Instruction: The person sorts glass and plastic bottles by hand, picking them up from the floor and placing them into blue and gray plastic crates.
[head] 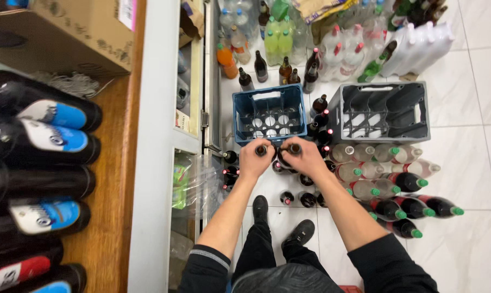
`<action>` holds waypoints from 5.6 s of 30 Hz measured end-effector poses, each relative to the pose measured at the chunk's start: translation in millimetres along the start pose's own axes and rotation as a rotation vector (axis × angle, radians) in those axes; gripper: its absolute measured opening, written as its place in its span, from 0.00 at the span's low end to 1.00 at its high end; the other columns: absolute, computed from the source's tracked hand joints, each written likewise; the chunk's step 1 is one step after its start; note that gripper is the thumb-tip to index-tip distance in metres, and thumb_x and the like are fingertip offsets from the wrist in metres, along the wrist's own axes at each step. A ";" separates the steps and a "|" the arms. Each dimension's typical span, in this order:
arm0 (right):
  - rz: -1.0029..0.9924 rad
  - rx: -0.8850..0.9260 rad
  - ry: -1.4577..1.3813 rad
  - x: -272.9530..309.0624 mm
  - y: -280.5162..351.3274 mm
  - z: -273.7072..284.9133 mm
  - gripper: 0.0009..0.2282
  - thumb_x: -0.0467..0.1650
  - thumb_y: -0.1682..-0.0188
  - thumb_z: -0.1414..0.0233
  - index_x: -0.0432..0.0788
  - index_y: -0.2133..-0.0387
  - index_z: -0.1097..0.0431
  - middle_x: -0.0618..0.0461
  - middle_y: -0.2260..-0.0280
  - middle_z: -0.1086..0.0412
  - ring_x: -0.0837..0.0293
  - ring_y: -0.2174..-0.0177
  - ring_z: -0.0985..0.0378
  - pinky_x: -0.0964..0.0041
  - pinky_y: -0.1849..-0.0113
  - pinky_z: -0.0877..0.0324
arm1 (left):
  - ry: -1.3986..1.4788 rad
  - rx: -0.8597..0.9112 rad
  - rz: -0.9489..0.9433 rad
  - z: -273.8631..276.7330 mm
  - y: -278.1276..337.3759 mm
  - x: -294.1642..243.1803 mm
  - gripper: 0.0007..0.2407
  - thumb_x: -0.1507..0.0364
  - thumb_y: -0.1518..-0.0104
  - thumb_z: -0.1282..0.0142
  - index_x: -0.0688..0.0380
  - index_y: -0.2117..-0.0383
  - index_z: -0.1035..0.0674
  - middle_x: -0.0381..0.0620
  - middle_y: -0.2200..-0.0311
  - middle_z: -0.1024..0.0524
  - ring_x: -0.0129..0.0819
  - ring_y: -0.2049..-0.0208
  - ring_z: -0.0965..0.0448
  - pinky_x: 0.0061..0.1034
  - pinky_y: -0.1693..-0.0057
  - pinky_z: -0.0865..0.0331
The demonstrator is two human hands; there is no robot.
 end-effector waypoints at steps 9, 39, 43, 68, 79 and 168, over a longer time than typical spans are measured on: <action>-0.024 -0.001 -0.114 29.5 -68.0 -12.6 0.09 0.27 0.60 0.34 0.47 0.66 0.22 0.49 0.62 0.16 0.46 0.54 0.14 0.50 0.48 0.24 | 0.030 -0.060 0.020 31.7 -55.6 -10.3 0.02 0.71 0.45 0.33 0.46 0.71 0.15 0.43 0.69 0.13 0.48 0.59 0.11 0.39 0.51 0.18; -0.072 0.004 -0.178 -408.9 -241.0 -328.3 0.06 0.24 0.57 0.31 0.44 0.70 0.19 0.45 0.64 0.18 0.39 0.52 0.15 0.46 0.46 0.25 | 0.115 0.105 0.530 -131.8 -129.4 521.9 0.07 0.67 0.38 0.28 0.57 0.64 0.14 0.54 0.56 0.13 0.58 0.41 0.19 0.52 0.39 0.22; -0.095 0.048 -0.155 -423.9 -243.9 -337.4 0.07 0.25 0.58 0.30 0.44 0.69 0.19 0.45 0.62 0.16 0.37 0.51 0.16 0.43 0.43 0.27 | 0.125 0.165 0.573 -146.6 -122.7 550.9 0.11 0.65 0.39 0.27 0.59 0.62 0.14 0.60 0.50 0.15 0.66 0.35 0.27 0.61 0.35 0.28; -0.262 0.606 0.504 -565.4 -222.2 -395.6 0.24 0.40 0.61 0.29 0.66 0.47 0.20 0.58 0.45 0.24 0.43 0.49 0.16 0.43 0.46 0.22 | -0.419 0.567 0.727 -170.0 -100.7 583.8 0.15 0.73 0.34 0.38 0.55 0.42 0.25 0.61 0.41 0.25 0.64 0.44 0.18 0.52 0.43 0.15; -0.301 0.664 0.549 -587.9 -223.6 -405.7 0.20 0.38 0.59 0.33 0.63 0.50 0.20 0.58 0.47 0.21 0.43 0.49 0.16 0.46 0.45 0.21 | -0.673 0.808 0.481 -209.2 -86.0 660.4 0.18 0.79 0.36 0.43 0.62 0.39 0.25 0.63 0.55 0.16 0.55 0.59 0.11 0.44 0.58 0.14; -0.631 -0.210 0.280 -638.9 172.3 -190.3 0.16 0.44 0.52 0.36 0.57 0.52 0.19 0.60 0.48 0.18 0.48 0.51 0.15 0.53 0.52 0.19 | -0.246 0.583 0.299 -431.4 193.7 521.3 0.12 0.60 0.42 0.33 0.40 0.54 0.12 0.37 0.44 0.15 0.43 0.47 0.13 0.41 0.42 0.20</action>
Point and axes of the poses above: each hand's wrist, its own y-axis away from the middle knuckle, its own z-axis out of the back of the hand, x = y × z, the point moved 4 cm from there along -y, towards the middle knuckle
